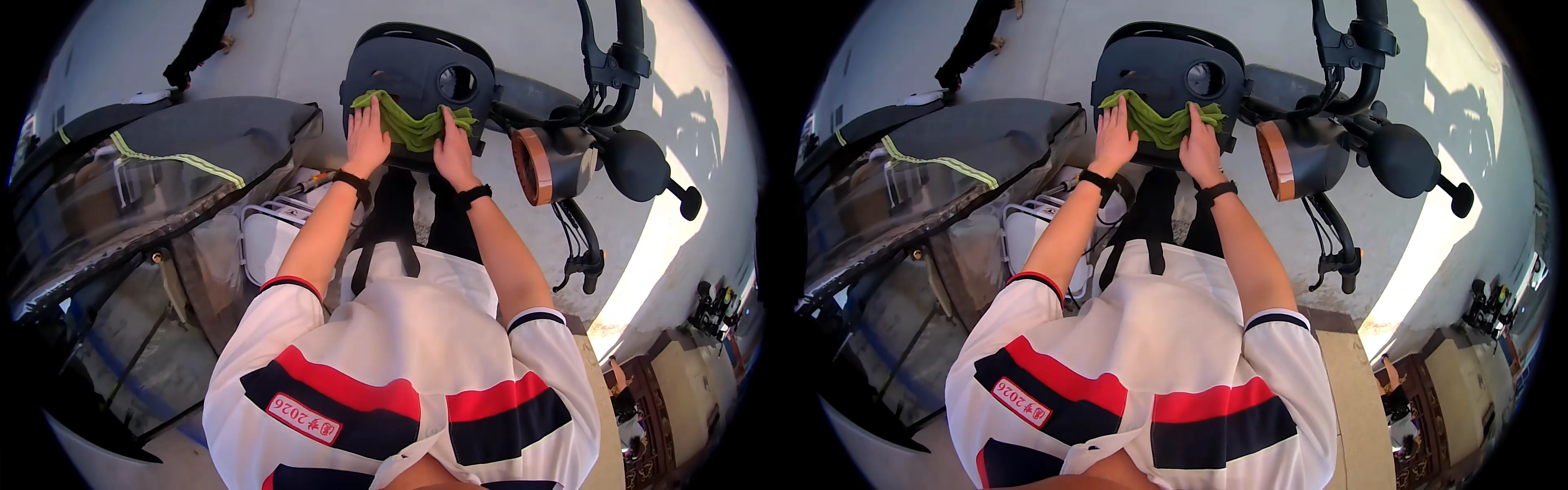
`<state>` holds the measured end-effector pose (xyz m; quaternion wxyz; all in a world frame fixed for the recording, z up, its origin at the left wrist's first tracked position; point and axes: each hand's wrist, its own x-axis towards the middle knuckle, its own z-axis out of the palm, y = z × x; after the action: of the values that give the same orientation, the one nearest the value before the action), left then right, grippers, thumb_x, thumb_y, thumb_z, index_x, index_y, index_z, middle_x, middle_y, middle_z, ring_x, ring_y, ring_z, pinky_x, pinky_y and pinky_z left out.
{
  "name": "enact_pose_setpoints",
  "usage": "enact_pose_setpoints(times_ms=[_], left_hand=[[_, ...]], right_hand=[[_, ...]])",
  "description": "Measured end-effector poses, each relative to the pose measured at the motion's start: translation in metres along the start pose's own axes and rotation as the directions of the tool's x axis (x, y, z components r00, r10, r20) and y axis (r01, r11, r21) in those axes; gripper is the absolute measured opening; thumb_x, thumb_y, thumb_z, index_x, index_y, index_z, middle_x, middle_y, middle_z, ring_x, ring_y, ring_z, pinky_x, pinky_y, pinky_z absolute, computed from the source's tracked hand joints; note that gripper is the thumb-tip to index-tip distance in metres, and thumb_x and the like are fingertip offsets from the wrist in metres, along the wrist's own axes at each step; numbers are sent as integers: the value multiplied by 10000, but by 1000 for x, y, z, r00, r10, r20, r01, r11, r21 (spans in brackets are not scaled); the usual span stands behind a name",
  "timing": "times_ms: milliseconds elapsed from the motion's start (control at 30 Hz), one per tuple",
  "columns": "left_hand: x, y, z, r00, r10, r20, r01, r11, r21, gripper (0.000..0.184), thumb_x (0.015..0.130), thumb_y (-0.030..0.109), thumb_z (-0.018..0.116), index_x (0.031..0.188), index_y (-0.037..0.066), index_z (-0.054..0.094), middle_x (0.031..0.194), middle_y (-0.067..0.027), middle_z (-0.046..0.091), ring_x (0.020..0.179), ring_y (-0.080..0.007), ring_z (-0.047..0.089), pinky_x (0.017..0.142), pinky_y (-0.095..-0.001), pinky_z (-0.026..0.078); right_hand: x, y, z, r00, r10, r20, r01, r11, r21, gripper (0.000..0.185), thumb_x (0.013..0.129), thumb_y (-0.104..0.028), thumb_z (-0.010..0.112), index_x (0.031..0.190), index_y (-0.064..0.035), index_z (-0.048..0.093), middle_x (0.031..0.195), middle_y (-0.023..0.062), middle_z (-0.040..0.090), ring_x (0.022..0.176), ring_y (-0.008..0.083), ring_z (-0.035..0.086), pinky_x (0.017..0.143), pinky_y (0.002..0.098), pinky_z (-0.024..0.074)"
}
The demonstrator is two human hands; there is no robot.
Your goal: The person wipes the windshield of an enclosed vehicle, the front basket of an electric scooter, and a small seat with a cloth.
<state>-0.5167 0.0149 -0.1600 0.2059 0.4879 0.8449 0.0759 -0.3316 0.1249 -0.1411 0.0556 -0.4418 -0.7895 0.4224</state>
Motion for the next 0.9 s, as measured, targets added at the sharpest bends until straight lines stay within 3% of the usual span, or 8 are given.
enact_pose_setpoints(times_ms=[200, 367, 500, 700, 800, 900], left_hand=[[19, -8, 1, 990, -102, -100, 89, 988, -123, 950, 844, 182, 654, 1549, -56, 63, 1511, -266, 332, 1425, -442, 289, 1180, -528, 243], [51, 7, 5, 989, 19, -146, -34, 995, -96, 910, 855, 167, 638, 1546, -56, 89, 1499, -263, 341, 1423, -460, 272, 1169, -553, 260], [75, 30, 1, 998, 56, -22, -56, 997, -43, 880, 870, 163, 620, 1565, -4, 109, 1535, -220, 329, 1435, -462, 255, 1164, -607, 232], [88, 53, 11, 922, 371, 109, -360, 927, -109, 802, 899, 121, 571, 1576, 43, 147, 1520, -241, 361, 1435, -463, 278, 1163, -587, 248], [80, 57, 13, 919, 382, 97, -365, 917, -160, 809, 906, 106, 573, 1584, 72, 134, 1511, -254, 360, 1432, -482, 263, 1163, -590, 242], [65, 53, 12, 928, 353, 117, -342, 934, -100, 829, 898, 164, 609, 1578, 53, 148, 1520, -232, 367, 1433, -440, 293, 1170, -553, 257]], right_hand=[[3, 3, 4, 996, -51, 77, 48, 998, 41, 710, 868, -35, 573, 1529, -84, 317, 1136, 260, 597, 1063, 421, 585, 913, 460, 492], [-6, 17, -1, 998, -4, 66, -6, 987, 159, 693, 886, -51, 567, 1525, -52, 300, 1107, 275, 644, 1017, 434, 624, 891, 479, 500], [-21, 26, -6, 995, 74, 68, -85, 980, 180, 677, 901, -59, 557, 1524, -46, 294, 1129, 258, 654, 1014, 430, 638, 871, 474, 512], [-29, 44, -1, 999, 37, -9, -35, 983, 179, 689, 915, -38, 558, 1543, -79, 279, 1132, 227, 673, 987, 392, 662, 849, 433, 523], [-28, 42, -1, 999, 32, -29, -27, 983, 183, 677, 914, -36, 556, 1537, -91, 297, 1127, 216, 677, 990, 387, 662, 843, 436, 524], [-27, 43, -2, 999, 49, -15, -45, 984, 175, 669, 912, -37, 556, 1531, -108, 313, 1127, 212, 678, 997, 383, 661, 843, 442, 524]])
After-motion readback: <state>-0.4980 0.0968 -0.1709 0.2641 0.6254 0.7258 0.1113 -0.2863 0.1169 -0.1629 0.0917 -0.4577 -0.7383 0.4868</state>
